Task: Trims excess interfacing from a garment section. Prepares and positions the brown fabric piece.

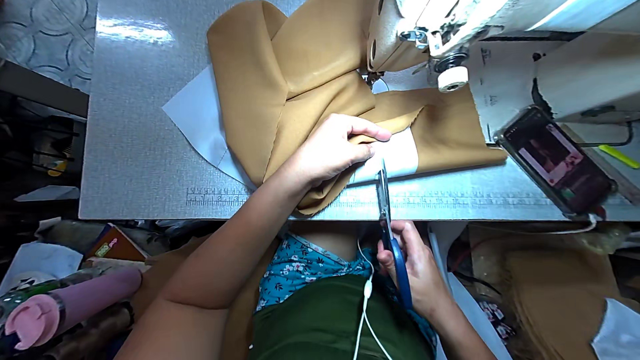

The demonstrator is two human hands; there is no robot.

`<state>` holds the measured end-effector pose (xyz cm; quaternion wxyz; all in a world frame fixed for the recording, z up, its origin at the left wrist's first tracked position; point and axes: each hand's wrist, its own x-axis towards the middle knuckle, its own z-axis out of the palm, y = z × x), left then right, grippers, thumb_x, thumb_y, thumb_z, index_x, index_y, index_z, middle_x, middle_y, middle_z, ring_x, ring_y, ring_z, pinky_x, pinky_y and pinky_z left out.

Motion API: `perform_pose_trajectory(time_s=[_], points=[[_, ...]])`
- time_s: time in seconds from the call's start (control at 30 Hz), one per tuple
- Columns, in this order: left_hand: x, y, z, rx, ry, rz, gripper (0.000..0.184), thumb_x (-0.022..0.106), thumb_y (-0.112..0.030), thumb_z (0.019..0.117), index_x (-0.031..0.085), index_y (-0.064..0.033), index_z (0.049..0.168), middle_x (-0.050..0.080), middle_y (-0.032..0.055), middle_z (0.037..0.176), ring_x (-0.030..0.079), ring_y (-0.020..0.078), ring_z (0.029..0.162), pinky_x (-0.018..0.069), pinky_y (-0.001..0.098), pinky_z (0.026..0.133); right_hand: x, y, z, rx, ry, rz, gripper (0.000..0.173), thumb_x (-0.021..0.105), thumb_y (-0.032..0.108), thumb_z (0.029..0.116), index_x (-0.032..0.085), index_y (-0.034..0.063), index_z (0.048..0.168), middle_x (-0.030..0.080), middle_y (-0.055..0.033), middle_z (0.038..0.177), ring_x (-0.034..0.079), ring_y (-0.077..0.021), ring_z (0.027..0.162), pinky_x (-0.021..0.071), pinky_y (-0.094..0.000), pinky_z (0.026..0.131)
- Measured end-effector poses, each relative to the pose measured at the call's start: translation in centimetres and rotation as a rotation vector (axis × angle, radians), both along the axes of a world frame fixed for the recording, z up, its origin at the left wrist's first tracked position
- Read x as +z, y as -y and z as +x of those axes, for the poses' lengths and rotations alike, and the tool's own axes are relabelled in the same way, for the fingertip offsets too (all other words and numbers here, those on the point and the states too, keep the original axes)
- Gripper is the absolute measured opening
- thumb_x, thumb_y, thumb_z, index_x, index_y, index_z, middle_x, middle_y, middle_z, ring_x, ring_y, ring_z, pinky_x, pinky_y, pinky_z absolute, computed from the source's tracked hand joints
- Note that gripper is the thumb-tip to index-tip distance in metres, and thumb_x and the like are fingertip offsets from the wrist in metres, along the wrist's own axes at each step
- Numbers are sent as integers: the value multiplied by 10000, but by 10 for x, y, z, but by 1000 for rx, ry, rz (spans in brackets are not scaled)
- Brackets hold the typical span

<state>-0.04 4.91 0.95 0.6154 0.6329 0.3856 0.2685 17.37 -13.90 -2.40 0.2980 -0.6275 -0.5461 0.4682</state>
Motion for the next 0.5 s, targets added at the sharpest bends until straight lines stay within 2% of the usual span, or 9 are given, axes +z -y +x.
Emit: perform_pose_trajectory(time_s=[0.2, 0.33, 0.5], points=[[5, 3, 1, 40, -14, -13, 231, 671, 72, 901, 752, -17, 1099, 752, 31, 1045, 678, -2, 861, 550, 168, 764, -1, 3, 2, -3, 15, 51, 669, 584, 561, 961, 551, -55, 1222, 550, 62, 720, 510, 57, 556, 470, -123, 523], [5, 4, -1, 42, -5, 25, 230, 673, 64, 901, 752, -19, 1101, 754, 24, 1052, 679, -11, 873, 550, 162, 772, 1, 6, 2, -15, 20, 75, 616, 614, 535, 950, 566, -32, 1185, 541, 73, 692, 504, 64, 527, 467, -119, 500], [9, 4, -9, -66, 32, 84, 234, 666, 53, 893, 745, -10, 1104, 755, 17, 1059, 678, -16, 890, 551, 155, 791, 6, 5, 22, 113, -101, 54, 781, 514, 743, 906, 532, 25, 1212, 544, 93, 739, 518, 79, 589, 477, -118, 520]])
